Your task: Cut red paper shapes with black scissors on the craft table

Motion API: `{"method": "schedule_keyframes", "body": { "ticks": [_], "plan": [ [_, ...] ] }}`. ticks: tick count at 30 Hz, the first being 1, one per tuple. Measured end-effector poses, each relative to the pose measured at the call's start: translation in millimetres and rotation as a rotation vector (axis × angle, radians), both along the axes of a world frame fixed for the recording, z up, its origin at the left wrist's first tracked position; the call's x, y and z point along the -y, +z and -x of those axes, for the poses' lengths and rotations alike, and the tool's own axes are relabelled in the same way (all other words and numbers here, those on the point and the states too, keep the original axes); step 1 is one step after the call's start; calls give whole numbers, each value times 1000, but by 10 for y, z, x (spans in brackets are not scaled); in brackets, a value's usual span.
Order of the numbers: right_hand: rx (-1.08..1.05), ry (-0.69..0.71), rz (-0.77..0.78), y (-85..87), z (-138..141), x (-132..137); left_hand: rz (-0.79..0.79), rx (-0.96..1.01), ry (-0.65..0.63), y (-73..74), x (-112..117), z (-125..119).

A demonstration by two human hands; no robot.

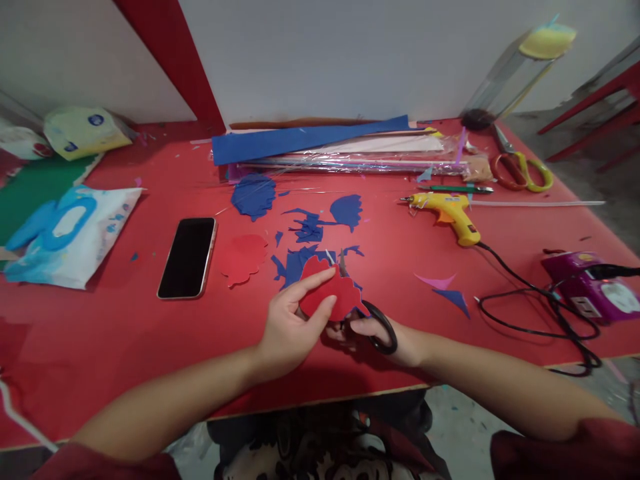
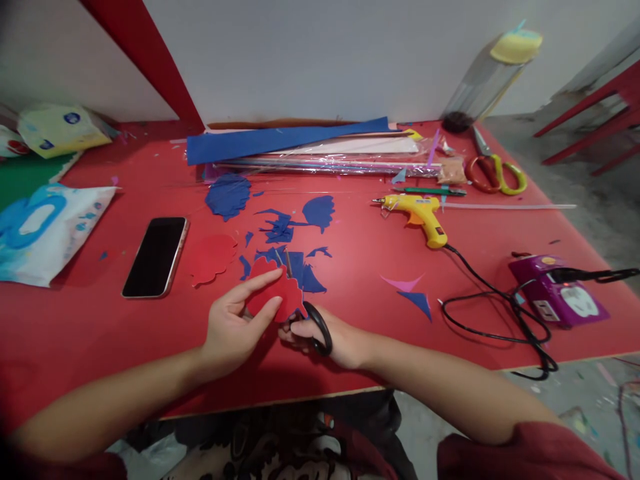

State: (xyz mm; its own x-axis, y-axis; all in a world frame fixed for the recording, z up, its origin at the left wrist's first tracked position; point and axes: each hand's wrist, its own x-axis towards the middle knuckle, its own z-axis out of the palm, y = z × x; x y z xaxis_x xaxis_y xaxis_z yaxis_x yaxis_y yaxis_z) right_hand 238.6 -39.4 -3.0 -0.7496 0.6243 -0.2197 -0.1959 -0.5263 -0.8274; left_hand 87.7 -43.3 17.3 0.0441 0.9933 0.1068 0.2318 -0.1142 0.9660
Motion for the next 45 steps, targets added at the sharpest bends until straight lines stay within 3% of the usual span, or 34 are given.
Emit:
{"method": "schedule_keyframes", "body": {
  "ticks": [11, 18, 24, 36, 45],
  "plan": [
    [-11, 11, 53, 28, -5, 9, 12, 19, 11, 28, 1, -8],
    [59, 55, -13, 39, -41, -29, 0, 13, 10, 45, -11, 6],
    [150, 26, 37, 25, -48, -29, -29, -3, 19, 37, -25, 22],
    [113, -8, -74, -92, -69, -49, -31, -61, 34, 41, -74, 70],
    [129, -47, -42, 26, -37, -66, -50, -13, 18, 23, -73, 60]
  ]
}}
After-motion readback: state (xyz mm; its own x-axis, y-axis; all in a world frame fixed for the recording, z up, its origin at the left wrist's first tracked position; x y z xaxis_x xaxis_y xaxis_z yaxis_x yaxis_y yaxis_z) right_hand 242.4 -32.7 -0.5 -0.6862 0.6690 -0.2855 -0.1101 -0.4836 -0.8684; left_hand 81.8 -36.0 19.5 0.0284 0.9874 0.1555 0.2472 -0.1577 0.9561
